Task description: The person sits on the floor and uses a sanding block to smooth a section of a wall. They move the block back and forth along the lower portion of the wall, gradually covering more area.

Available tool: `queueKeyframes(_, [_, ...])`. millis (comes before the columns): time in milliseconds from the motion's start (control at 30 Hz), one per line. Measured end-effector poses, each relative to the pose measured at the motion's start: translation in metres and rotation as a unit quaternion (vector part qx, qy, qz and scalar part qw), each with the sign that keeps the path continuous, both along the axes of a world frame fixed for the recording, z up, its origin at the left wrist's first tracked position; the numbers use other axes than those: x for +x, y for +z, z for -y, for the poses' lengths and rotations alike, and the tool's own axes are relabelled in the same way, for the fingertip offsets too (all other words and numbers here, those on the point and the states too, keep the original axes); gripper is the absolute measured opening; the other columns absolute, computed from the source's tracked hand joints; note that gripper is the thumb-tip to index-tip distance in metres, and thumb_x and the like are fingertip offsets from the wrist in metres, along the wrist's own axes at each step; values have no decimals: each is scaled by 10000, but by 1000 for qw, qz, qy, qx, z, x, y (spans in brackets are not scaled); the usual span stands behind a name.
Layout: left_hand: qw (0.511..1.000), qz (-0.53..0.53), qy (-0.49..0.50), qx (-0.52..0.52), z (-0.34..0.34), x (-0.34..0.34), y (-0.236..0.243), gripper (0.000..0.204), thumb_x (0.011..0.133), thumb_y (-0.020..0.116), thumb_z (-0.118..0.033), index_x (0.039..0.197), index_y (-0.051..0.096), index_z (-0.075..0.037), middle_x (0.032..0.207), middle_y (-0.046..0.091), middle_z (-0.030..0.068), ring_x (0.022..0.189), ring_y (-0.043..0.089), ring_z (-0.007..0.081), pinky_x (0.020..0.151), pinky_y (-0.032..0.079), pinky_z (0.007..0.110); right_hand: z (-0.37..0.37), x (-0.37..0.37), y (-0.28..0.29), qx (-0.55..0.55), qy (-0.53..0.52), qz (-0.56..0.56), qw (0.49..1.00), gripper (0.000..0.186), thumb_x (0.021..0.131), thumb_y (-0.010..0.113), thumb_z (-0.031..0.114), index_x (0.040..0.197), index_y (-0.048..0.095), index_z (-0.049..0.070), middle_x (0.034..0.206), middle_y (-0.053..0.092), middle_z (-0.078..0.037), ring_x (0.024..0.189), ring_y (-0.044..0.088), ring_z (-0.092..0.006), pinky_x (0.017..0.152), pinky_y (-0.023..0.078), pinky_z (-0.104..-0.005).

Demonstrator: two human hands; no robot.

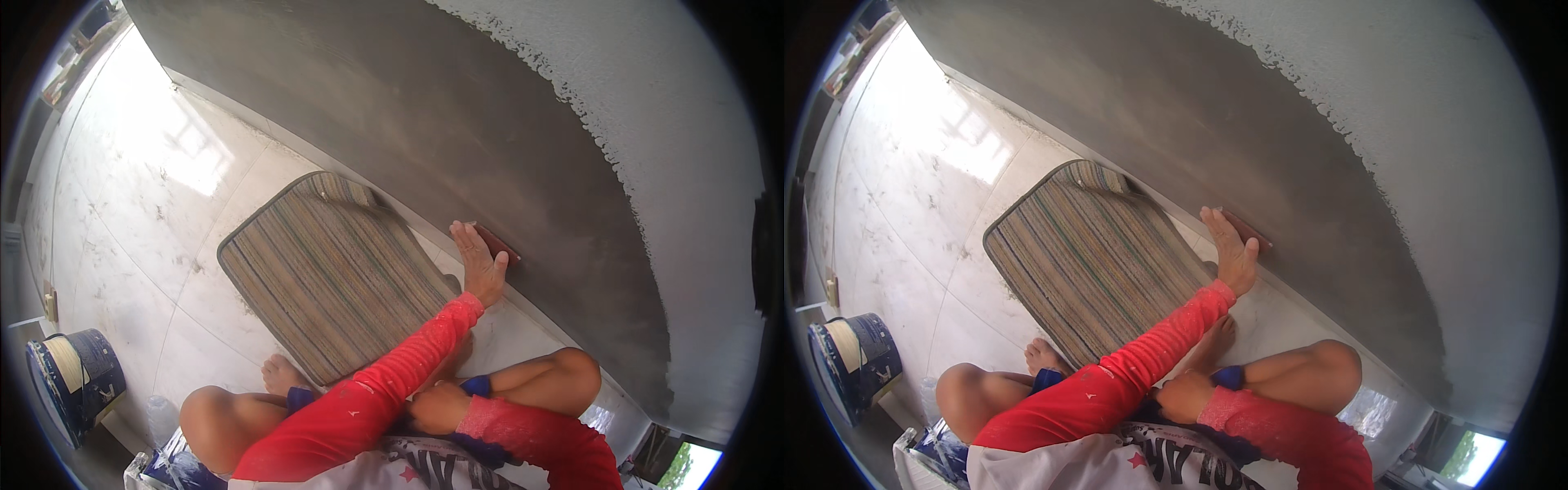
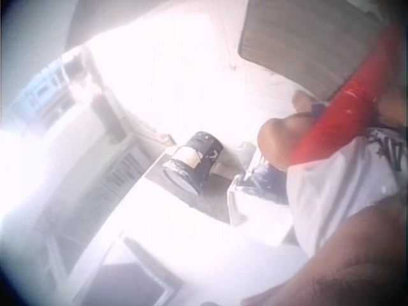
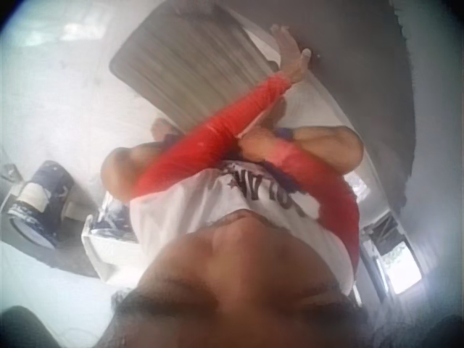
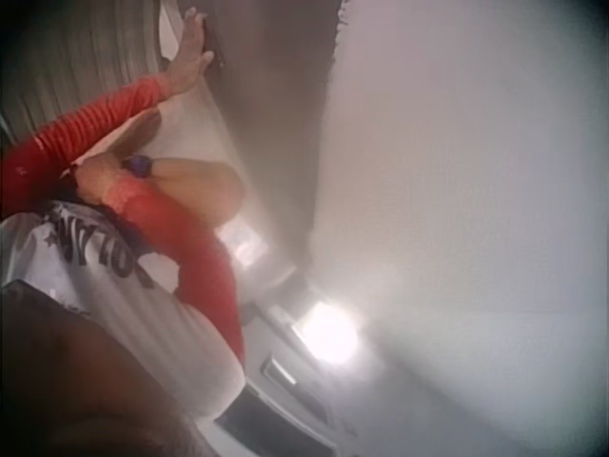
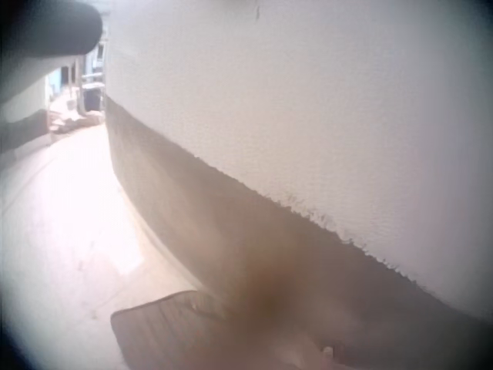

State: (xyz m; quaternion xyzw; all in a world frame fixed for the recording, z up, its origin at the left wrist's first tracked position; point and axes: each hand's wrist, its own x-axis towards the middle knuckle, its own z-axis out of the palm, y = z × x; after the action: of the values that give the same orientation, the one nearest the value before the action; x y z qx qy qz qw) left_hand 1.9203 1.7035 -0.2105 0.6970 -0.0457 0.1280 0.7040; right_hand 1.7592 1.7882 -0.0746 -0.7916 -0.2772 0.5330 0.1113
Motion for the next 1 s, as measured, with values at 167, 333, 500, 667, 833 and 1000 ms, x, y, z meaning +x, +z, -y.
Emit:
queueKeyframes(167, [974, -32, 207, -83, -118, 162, 46, 851, 1082, 268, -548, 1605, -50, 43, 1690, -51, 259, 1576, -89, 370, 1266, -43, 471, 14, 9, 10, 12, -41, 107, 993, 348, 893, 676, 341, 1128, 661, 85, 1063, 697, -124, 1029, 682, -306, 928, 494, -457])
queueKeyframes(333, [981, 51, 187, 23, -79, 128, 61, 853, 1079, 289, -562, 1618, -49, 7, 1696, -86, 232, 1570, -108, 394, 1261, -41, 499, 17, -9, 5, 0, -19, 78, 997, 364, 876, 698, 338, 1138, 673, 86, 1094, 697, -127, 1041, 677, -312, 960, 489, -439])
queueKeyframes(500, [938, 251, 30, 238, 28, -15, 22, 904, 1018, 442, -611, 1647, 25, -112, 1701, -154, 180, 1549, -189, 427, 1234, -59, 600, -4, -14, -24, 47, -25, 21, 998, 372, 870, 703, 338, 1143, 679, 86, 1116, 698, -117, 1092, 656, -309, 1026, 458, -461])
queueKeyframes(667, [907, 286, 143, 274, -31, 71, -10, 863, 1019, 367, -648, 1656, 68, -148, 1720, -4, 157, 1572, -47, 428, 1253, -9, 581, 13, 1, 6, -12, -29, 76, 997, 352, 883, 694, 340, 1122, 671, 83, 1109, 691, -108, 1107, 647, -305, 1035, 452, -506])
queueKeyframes(833, [970, 31, 241, -14, -130, 167, 45, 839, 1070, 265, -578, 1622, 55, 17, 1694, 14, 252, 1570, -14, 432, 1263, 46, 520, 16, -5, 5, -2, -76, 80, 994, 328, 900, 688, 331, 1115, 673, 83, 1084, 695, -121, 1101, 656, -310, 1034, 447, -512])
queueKeyframes(1000, [955, 223, 134, 141, 18, 40, 60, 724, 1031, 456, -571, 1642, 231, -256, 1714, 36, 188, 1573, 10, 430, 1232, 28, 624, 13, -34, -13, -8, -89, 47, 995, 369, 897, 671, 323, 1164, 688, 69, 1071, 719, -138, 1075, 679, -319, 994, 474, -506])
